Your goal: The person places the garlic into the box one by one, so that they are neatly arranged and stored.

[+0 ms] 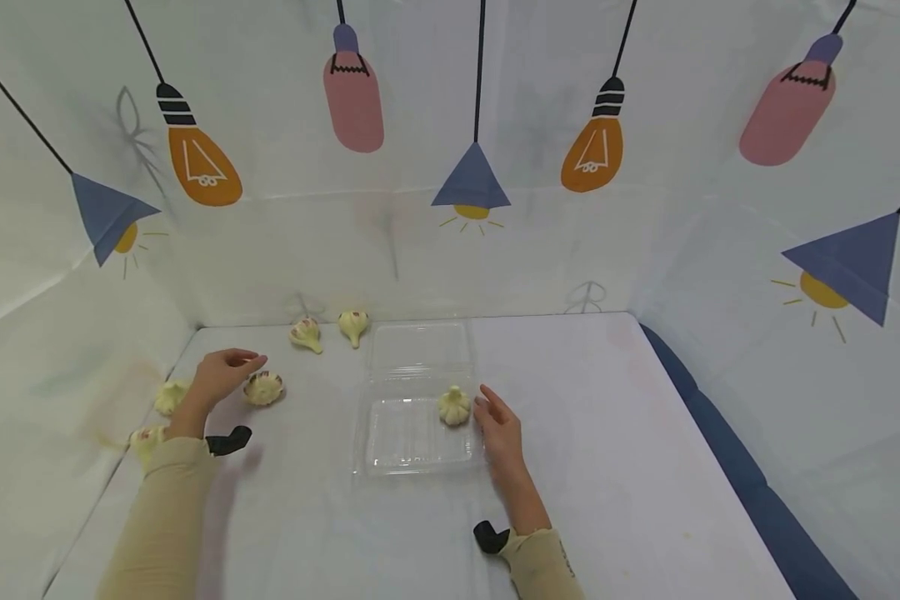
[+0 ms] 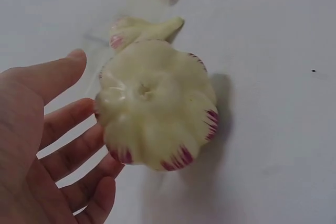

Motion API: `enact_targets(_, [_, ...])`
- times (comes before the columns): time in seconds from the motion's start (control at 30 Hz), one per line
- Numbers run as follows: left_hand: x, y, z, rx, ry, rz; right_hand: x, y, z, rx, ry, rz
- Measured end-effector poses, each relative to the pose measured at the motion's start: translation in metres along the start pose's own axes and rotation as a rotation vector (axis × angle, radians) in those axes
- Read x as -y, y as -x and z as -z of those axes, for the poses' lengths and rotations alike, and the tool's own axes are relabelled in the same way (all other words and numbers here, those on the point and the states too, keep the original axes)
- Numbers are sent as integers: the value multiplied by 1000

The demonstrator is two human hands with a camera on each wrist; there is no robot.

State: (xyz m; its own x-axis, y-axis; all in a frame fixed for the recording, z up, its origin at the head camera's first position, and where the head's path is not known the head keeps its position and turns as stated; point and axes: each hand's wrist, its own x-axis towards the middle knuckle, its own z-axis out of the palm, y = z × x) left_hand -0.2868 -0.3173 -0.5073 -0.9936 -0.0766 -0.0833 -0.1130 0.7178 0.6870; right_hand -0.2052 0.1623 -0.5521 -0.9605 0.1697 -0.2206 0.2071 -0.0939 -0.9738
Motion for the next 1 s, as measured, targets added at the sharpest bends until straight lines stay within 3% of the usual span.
enact_targets(0.13, [2, 3, -4, 40, 12, 33, 0, -1, 1, 0, 5, 4])
enact_targets(0.7, [9, 15, -25, 92, 28, 75, 1, 0, 2, 12, -4, -8])
enact_targets(1.0, [8, 31, -36, 46, 88, 53, 0, 0, 2, 14, -5, 0])
